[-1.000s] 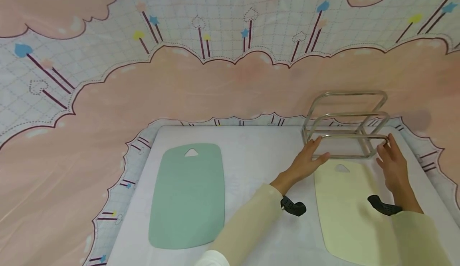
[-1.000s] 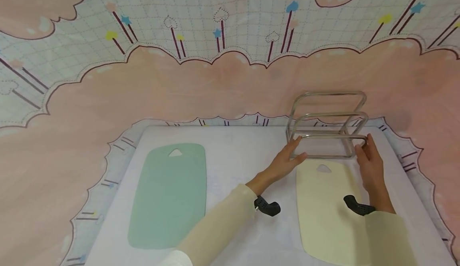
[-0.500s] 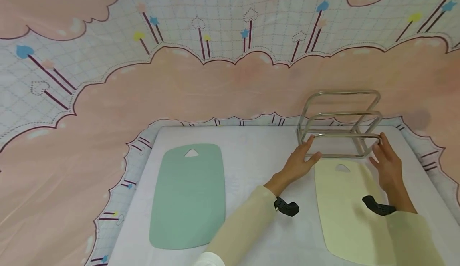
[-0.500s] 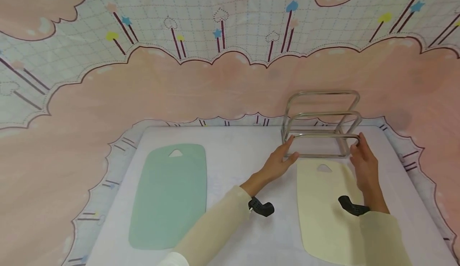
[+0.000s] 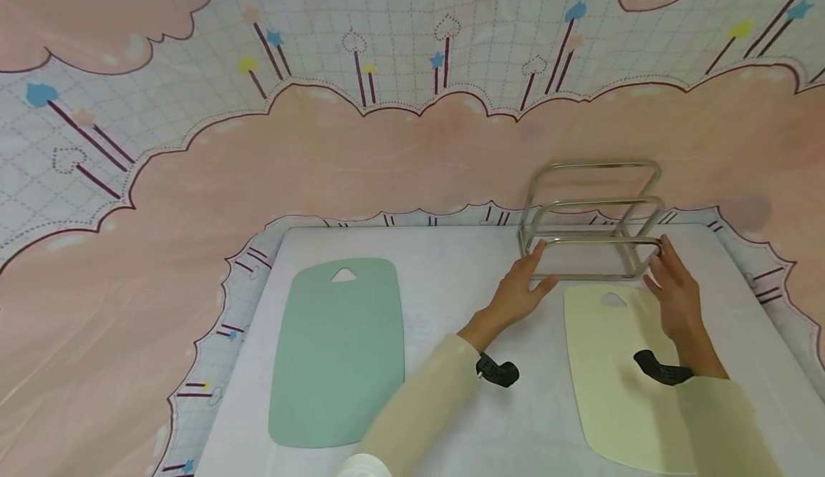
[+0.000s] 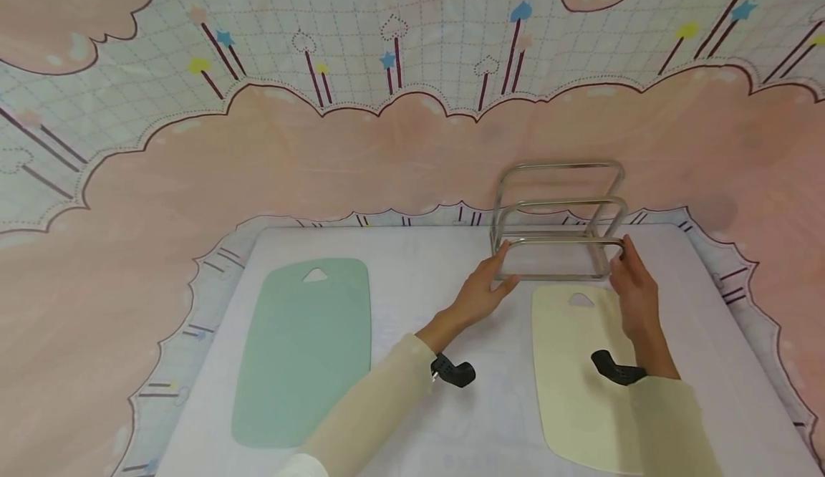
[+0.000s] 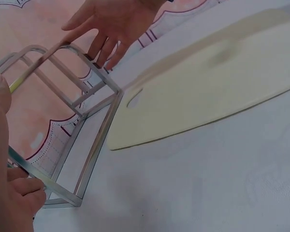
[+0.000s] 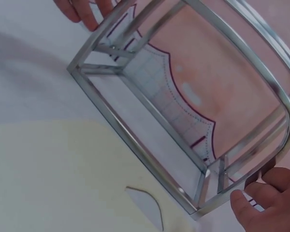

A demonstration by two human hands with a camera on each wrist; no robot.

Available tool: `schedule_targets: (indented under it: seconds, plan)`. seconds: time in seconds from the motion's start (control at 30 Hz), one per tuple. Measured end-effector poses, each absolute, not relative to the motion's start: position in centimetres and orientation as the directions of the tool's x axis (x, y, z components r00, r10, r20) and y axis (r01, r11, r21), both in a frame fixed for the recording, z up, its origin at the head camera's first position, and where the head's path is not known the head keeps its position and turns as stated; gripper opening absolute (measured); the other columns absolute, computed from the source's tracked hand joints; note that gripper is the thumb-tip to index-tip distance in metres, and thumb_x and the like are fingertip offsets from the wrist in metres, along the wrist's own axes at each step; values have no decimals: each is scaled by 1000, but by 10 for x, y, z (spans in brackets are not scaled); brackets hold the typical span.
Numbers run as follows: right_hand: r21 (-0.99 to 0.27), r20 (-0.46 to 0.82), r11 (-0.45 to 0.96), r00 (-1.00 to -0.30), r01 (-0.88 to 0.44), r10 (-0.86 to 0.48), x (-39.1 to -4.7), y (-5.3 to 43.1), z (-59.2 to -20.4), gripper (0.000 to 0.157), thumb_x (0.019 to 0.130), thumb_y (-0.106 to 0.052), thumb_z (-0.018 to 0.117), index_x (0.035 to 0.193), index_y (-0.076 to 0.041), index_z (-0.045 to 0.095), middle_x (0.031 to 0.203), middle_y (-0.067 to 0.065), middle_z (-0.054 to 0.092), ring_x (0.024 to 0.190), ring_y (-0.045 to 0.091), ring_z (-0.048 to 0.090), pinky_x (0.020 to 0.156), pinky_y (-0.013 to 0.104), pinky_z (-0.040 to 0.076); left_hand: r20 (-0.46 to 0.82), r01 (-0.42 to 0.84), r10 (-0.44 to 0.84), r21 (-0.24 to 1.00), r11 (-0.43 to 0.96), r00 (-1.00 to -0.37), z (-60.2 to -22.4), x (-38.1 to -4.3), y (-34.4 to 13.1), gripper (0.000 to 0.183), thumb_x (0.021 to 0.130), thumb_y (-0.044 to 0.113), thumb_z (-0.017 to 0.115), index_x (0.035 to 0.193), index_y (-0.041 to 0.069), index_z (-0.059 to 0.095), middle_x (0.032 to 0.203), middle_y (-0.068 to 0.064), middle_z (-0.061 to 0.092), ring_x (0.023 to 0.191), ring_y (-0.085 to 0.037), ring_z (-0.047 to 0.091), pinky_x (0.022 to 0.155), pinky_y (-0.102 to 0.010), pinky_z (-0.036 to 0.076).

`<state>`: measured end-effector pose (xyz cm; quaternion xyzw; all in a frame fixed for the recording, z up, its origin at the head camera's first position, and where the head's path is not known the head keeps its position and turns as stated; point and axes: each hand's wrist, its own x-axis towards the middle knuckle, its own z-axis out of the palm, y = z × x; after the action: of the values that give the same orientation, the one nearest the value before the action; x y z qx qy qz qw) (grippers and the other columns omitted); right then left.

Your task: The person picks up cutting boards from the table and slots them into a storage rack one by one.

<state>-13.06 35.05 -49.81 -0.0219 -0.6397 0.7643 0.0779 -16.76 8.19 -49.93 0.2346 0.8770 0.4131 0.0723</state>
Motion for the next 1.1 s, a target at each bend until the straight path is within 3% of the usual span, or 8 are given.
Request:
schedule_targets:
  seconds: [0.53, 0.83, 1.1]
  plan:
    - [-978, 84, -182, -991, -103, 108, -131, 337, -498, 55, 103, -13, 44, 153, -20, 21, 158, 1, 10, 144, 20, 7, 110, 25, 15, 95, 329, 422, 785, 524, -902, -506, -166, 69, 72, 99, 42, 49, 156, 23, 9, 150, -15, 30, 135, -28, 35, 103, -45, 36]
    - [-985, 126, -110, -988, -135, 92, -133, 326, -496, 55, 103, -15, 45, 153, -17, 20, 158, 4, 11, 143, 23, 9, 108, 23, 19, 97, 317, 400, 785, 532, -911, -505, -162, 56, 73, 99, 39, 51, 156, 24, 7, 148, -18, 31, 128, -36, 43, 98, -50, 40]
    - [-990, 137, 31, -988, -135, 72, -135, 320, -500, 55, 103, -21, 44, 153, -21, 20, 158, 2, 13, 143, 25, 12, 103, 17, 26, 104, 313, 388, 789, 529, -916, -510, -159, 45, 74, 99, 39, 52, 156, 24, 8, 148, -18, 31, 125, -39, 46, 97, -52, 40]
